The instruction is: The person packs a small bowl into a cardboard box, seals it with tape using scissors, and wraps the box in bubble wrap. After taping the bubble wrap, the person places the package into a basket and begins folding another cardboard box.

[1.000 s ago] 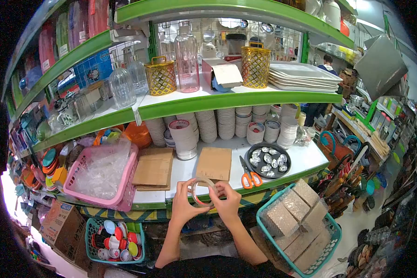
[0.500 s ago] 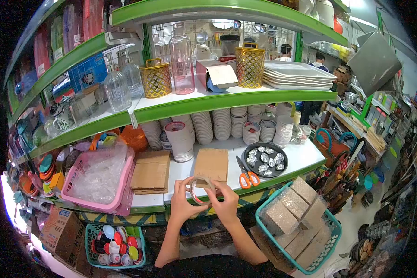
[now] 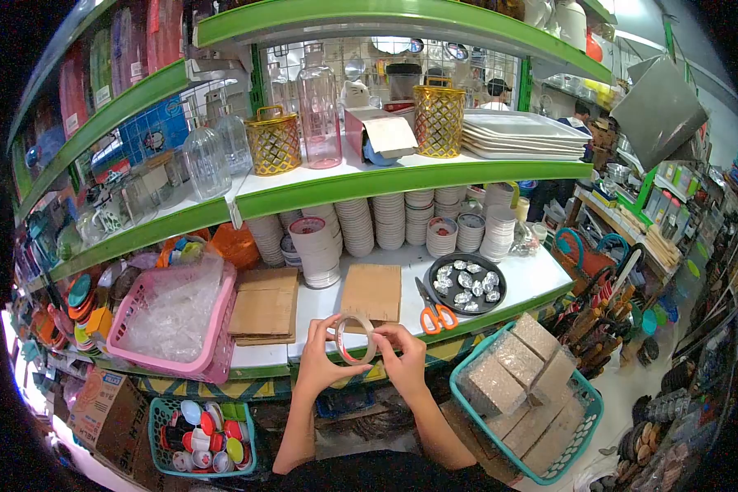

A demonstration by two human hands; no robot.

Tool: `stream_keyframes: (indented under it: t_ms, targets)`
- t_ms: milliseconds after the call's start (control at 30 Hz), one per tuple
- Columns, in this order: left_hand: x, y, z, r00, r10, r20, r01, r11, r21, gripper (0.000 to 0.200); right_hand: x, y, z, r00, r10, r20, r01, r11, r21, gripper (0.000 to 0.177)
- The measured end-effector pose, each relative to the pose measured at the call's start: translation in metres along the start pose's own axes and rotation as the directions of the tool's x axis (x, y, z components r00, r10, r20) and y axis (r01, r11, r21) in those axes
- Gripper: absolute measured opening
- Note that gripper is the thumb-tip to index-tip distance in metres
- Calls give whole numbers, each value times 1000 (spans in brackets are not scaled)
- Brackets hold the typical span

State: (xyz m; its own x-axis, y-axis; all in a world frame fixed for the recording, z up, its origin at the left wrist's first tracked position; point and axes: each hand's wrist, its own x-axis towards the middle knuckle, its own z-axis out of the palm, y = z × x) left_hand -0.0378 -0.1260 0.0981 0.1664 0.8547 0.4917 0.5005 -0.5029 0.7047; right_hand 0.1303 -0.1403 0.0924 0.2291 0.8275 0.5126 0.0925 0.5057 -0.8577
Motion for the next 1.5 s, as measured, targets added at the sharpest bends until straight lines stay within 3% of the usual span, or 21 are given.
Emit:
stream_keyframes:
  t_ms: [533, 767, 833, 967, 1267, 1467, 1500]
  targets:
    - [-5, 2, 1, 997, -16, 74, 17, 1000, -13, 97, -1, 2, -5, 999, 26, 47, -24, 998, -56, 8]
    - [-5, -3, 2, 995, 85, 45, -86, 996, 32, 90, -5, 4, -5, 999, 5, 52, -1, 997, -79, 9]
    - [-6, -3, 2, 992, 127, 25, -128, 990, 63, 89, -6, 0, -6, 996, 57, 67, -56, 998, -26, 9]
    - [-7, -1, 1, 998, 21, 62, -22, 1000, 17, 89, -5, 1, -11, 979, 151, 134, -167, 979, 114, 8]
    - [-10, 1, 4, 991, 48, 128, -56, 997, 57, 98, -5, 17, -15, 981, 170, 97, -167, 985, -36, 8]
    - [-9, 5, 6, 979, 13, 203, -18, 1000, 25, 94, -7, 11, -10, 998, 47, 39, -38, 980, -193, 9]
    - [-8, 5, 6, 979, 29, 200, -37, 999, 36, 95, -7, 9, -8, 999, -37, 23, 42, 968, -246, 9]
